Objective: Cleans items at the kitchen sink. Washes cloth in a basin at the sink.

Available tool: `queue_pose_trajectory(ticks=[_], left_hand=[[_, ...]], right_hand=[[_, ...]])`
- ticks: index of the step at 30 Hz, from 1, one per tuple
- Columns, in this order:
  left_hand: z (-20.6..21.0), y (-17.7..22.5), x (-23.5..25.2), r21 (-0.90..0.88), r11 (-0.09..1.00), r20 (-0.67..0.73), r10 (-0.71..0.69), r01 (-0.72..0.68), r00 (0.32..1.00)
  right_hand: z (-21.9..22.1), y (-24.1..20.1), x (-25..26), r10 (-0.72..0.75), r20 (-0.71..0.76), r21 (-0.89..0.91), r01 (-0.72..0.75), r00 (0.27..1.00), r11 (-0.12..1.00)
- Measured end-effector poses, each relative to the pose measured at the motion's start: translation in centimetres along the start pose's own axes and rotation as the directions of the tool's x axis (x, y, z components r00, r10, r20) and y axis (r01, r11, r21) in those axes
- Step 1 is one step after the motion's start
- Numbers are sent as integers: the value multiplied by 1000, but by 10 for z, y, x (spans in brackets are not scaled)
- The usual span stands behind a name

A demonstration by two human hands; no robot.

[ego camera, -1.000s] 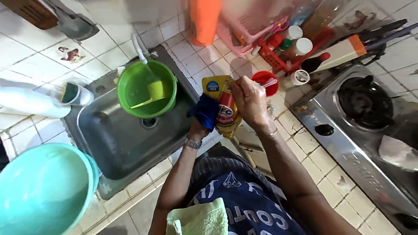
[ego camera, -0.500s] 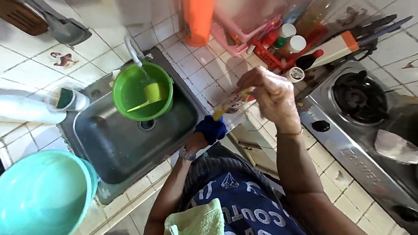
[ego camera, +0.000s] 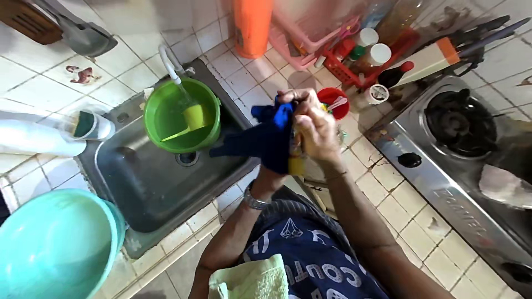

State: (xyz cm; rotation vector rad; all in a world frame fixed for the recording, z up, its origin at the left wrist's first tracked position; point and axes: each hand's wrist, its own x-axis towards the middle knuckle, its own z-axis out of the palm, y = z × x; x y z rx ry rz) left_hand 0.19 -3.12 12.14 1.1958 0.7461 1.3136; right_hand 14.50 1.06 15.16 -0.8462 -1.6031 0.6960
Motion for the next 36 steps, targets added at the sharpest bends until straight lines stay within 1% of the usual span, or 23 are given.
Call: queue_pose_trajectory(ticks=[1,2,4,6,9,12,14,16,17,19,21,22,23,24,25,27,30,31,32,33,34,35,36], left_hand=[[7,-1,0,-76,997,27,14,-12,1000],[9,-4,-2,-72,997,30,22,-20,999],[6,-10,-8,48,998,42,39,-41,998],[4,-22,-14,46,999,16,-13,12,1000],[7,-45,-15,-133,979,-58,-165,156,985],[11,-55,-12,-368,863,-66,-395,346,916],[16,-55,-7,-479,769,-52,-506,423,861],[15,-57,-2,-481,746,-53,-549,461,834],[13,-59,1,-433,768,-50,-544,472,838],[8,-61,9,-331,794,-36,-551,510,834],[12,-60,14,-219,793,-76,-594,568,801],[15,-61,15,-88,811,-105,-584,578,805],[18,-61,15,133,820,-124,-544,557,830],[21,-61,18,401,771,-111,-495,495,862],[25,-62,22,611,679,-76,-463,408,883],[29,-67,33,781,543,-42,-448,309,893],[34,-66,49,874,458,56,-432,165,900],[34,-67,57,897,432,136,-479,98,867],[33,-69,67,933,361,218,-570,3,792],[35,-73,78,968,232,234,-704,-95,670],[39,-74,91,980,98,178,-824,-174,538],[42,-75,106,977,15,111,-885,-211,451],[40,-76,120,974,1,105,-889,-228,446]], right_hand=[[10,1,-2,-21,-53,-67,17,998,998],[15,1,-3,-28,-110,-110,16,994,994],[18,3,-3,-36,-193,-127,11,981,992],[18,5,1,-23,-239,-114,-5,971,993],[20,4,10,-49,-358,-166,-12,933,986],[25,7,13,-120,-458,-211,24,881,977],[22,9,16,-147,-477,-229,39,866,973],[13,10,13,-137,-432,-241,33,891,970],[3,10,11,-134,-375,-257,36,917,966],[-28,6,7,-90,-146,-267,48,985,962],[-63,0,6,-23,102,-280,51,995,959],[-76,-3,6,-2,166,-307,53,986,950],[-88,-4,5,7,184,-333,55,983,941],[-99,-5,5,17,170,-346,44,985,937],[-109,-6,5,27,139,-343,22,990,939],[-132,-10,9,42,86,-372,-7,995,928],[-171,-10,18,14,24,-509,0,1000,861],[-184,-4,21,1,5,-546,2,1000,838],[-195,2,24,0,-6,-586,-4,1000,810],[-205,8,27,8,-13,-624,-14,1000,781],[-214,15,29,16,-16,-657,-22,1000,753],[-221,22,31,24,-19,-683,-31,1000,730],[-228,29,32,34,-30,-703,-45,999,710]])
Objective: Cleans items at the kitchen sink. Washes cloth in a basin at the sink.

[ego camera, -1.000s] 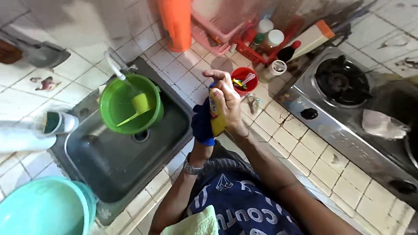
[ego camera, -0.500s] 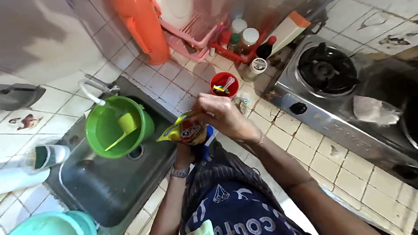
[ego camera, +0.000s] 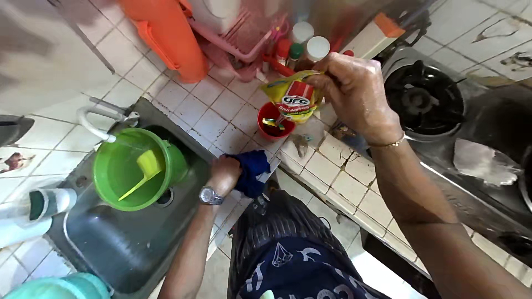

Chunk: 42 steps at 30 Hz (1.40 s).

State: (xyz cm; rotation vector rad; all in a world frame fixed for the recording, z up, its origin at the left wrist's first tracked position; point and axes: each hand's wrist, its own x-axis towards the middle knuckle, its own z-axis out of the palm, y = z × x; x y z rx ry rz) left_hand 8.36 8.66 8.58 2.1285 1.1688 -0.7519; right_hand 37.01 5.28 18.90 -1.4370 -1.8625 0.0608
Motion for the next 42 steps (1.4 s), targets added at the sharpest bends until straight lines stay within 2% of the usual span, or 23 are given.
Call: queue_pose_trajectory(ticks=[1,2,3,4,5,6,7,10,13,15,17,20,22,25,29,35,37,40,42], left_hand=[[-9,-5,4,-32,999,-88,33,-36,996],[-15,-5,6,-91,990,-256,80,-106,963],[-18,0,10,-129,968,-458,136,-217,878],[-22,12,17,-140,931,-620,184,-338,763],[-24,28,26,-123,885,-727,227,-449,648],[-26,44,36,-91,844,-777,272,-528,568],[-28,58,46,-71,823,-764,319,-564,561],[-28,81,86,12,874,-620,388,-486,682],[-32,89,108,43,950,-475,293,-310,830],[-32,89,113,64,968,-439,246,-243,864],[-30,86,114,68,967,-441,249,-244,863],[-21,77,112,-15,937,-487,299,-350,821],[-14,69,105,-40,897,-552,348,-441,758],[-14,66,96,-89,853,-599,366,-514,712],[-13,62,97,-68,856,-618,367,-512,695],[-8,54,112,25,890,-569,387,-456,725],[-6,51,109,31,874,-592,406,-484,696],[-7,50,108,26,886,-535,403,-463,742],[-3,47,101,83,868,-584,441,-490,681]], right_hand=[[0,10,0,17,-5,-13,-17,1000,1000],[0,19,0,34,-13,-15,-34,999,999],[1,27,-1,47,-25,-11,-47,999,999],[2,33,0,59,-40,-7,-59,997,998],[4,38,0,65,-55,-1,-65,996,998],[6,41,1,69,-69,2,-69,995,998],[8,42,1,74,-82,5,-73,994,997],[16,45,4,77,-111,37,-74,991,997],[31,54,2,63,-143,94,-50,988,994],[42,62,-1,69,-164,131,-48,984,990],[50,68,-6,80,-176,152,-53,981,987],[54,74,-13,92,-153,159,-68,984,985],[58,76,-20,116,-124,185,-92,985,978],[61,77,-27,158,-121,214,-130,980,968],[51,72,-24,155,-164,206,-120,974,971],[59,62,-34,172,-158,252,-129,972,959],[64,63,-41,187,-146,256,-145,972,956],[65,64,-48,240,-131,292,-194,962,937],[61,66,-50,301,-119,295,-256,946,921]])
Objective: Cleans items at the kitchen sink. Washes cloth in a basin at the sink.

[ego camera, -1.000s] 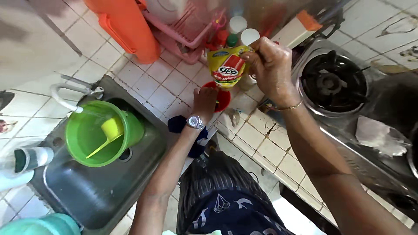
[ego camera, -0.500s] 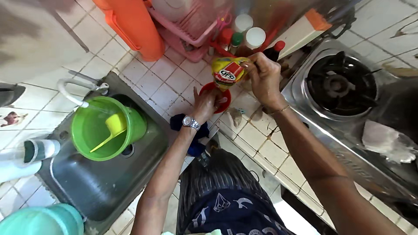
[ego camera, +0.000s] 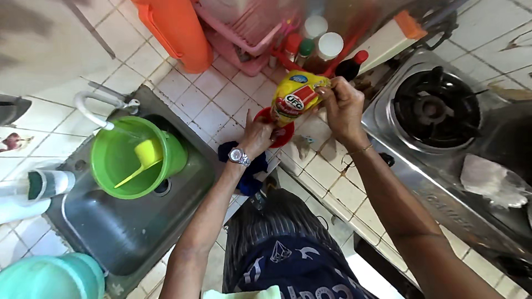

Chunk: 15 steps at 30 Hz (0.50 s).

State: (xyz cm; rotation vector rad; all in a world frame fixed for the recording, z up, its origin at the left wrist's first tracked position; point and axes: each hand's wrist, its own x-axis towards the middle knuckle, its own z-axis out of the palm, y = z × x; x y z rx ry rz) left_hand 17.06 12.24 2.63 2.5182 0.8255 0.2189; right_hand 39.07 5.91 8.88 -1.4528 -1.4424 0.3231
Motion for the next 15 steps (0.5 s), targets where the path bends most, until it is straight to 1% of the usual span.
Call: queue_pose_trajectory(ticks=[2,4,6,8,10,12,13,15], left_hand=[[-2,1,-8,13,998,-77,63,-62,995],[-8,2,-18,-4,990,-168,141,-144,976],[-10,1,-23,-26,982,-236,176,-187,956],[-8,0,-23,-47,983,-259,160,-178,953],[-5,-2,-22,-69,986,-257,126,-149,958],[-2,-3,-19,-77,991,-242,87,-108,966],[-2,-4,-18,-77,992,-237,81,-102,968],[-3,-4,-18,-73,992,-221,82,-101,972]], right_hand=[[-4,0,2,32,-5,-41,-32,999,999],[-5,0,3,2,7,-99,-2,1000,995],[-1,-3,-1,-23,38,-149,28,999,988],[7,-7,-6,-22,73,-173,35,997,984],[18,-7,-13,37,123,-212,-10,992,977],[30,0,-22,89,175,-273,-38,981,961],[37,6,-26,78,190,-311,-15,979,950],[48,18,-33,101,226,-378,-8,969,926]])
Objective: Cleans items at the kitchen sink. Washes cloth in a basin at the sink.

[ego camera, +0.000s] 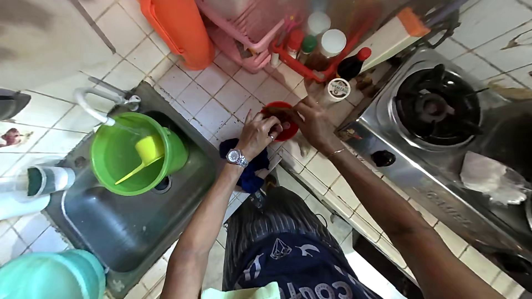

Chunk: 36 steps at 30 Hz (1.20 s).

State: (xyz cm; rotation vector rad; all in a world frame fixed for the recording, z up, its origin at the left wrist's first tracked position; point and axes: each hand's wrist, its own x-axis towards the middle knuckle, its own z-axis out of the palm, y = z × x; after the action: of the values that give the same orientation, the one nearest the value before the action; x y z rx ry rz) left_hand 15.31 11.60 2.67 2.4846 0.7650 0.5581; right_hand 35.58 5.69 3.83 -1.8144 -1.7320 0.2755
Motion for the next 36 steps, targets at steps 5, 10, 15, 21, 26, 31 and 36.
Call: queue_pose_trajectory(ticks=[5,10,15,21,26,31,36], left_hand=[[6,-6,4,-34,999,-49,11,-13,999],[-17,2,-24,-178,982,-192,-93,59,977],[9,24,-73,-510,816,-278,-455,272,846],[59,81,-71,-611,631,211,-451,477,867],[91,86,-49,-597,468,430,-499,652,752],[109,87,-40,-609,442,416,-529,659,740],[110,89,-40,-698,286,414,-587,656,696]], right_hand=[[2,10,3,118,176,19,-124,977,992],[-54,5,-6,173,195,182,-209,965,961],[-52,35,-69,325,277,83,-359,904,930],[8,46,-96,615,319,-12,-645,721,764],[37,40,-109,626,278,-111,-623,729,775],[33,60,-113,588,329,167,-659,739,734],[27,61,-126,580,267,319,-639,769,700]])
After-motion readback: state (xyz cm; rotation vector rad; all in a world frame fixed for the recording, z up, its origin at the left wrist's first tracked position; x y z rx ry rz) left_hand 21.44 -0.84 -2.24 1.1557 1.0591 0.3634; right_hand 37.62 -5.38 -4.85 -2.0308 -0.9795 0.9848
